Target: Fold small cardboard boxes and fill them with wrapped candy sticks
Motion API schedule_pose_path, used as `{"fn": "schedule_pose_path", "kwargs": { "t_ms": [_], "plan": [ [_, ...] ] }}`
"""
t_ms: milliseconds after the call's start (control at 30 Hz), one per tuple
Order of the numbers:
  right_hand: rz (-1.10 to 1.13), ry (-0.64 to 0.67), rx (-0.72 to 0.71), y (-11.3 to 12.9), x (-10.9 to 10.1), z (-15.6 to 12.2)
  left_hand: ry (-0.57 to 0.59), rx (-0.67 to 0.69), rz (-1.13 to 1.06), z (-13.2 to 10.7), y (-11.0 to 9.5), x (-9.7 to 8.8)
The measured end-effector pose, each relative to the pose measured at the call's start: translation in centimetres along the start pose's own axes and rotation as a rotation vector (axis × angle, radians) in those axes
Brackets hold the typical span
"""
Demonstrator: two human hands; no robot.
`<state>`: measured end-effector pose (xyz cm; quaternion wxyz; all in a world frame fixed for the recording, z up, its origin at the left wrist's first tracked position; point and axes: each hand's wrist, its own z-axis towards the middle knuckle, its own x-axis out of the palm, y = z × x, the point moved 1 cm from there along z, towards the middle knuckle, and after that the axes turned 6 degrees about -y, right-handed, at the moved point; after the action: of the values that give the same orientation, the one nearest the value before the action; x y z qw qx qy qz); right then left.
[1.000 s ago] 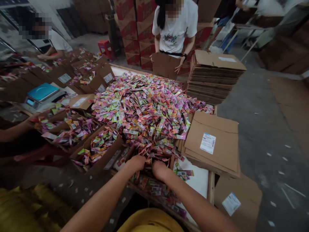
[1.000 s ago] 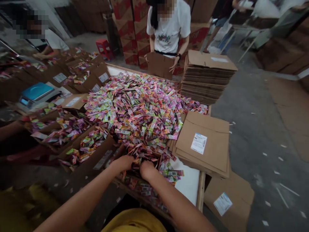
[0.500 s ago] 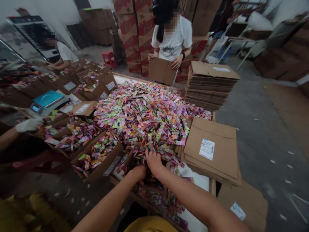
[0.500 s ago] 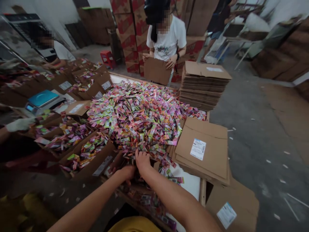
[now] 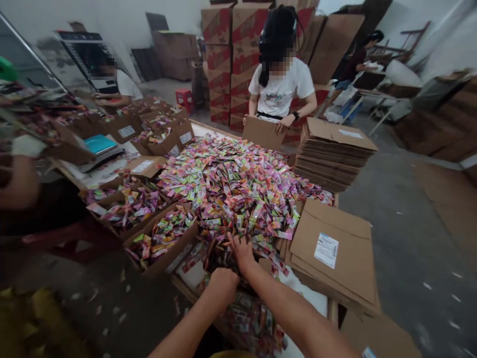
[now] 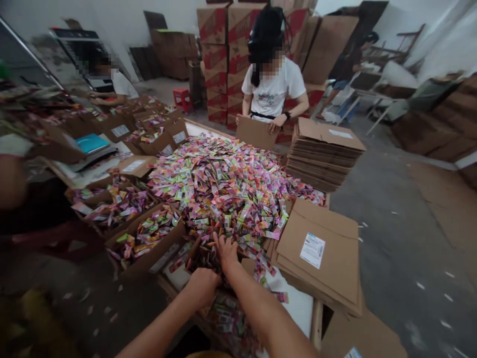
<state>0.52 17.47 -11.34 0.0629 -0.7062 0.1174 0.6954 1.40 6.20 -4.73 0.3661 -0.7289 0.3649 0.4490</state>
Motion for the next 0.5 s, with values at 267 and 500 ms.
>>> {"fn": "schedule_pose_path", "kwargs": {
  "t_ms": [267,500],
  "plan": [
    [0.570,0.268,-0.030,-3.9,-6.4,0.5,0.005,-0.067,-0.087,-0.9,1.1,-0.5],
    [0.685,0.174,0.363,-13.6,-7.8,4.4,-0.050,0.000,-0.529,-2.1,1.9,-2.0]
  ]
}}
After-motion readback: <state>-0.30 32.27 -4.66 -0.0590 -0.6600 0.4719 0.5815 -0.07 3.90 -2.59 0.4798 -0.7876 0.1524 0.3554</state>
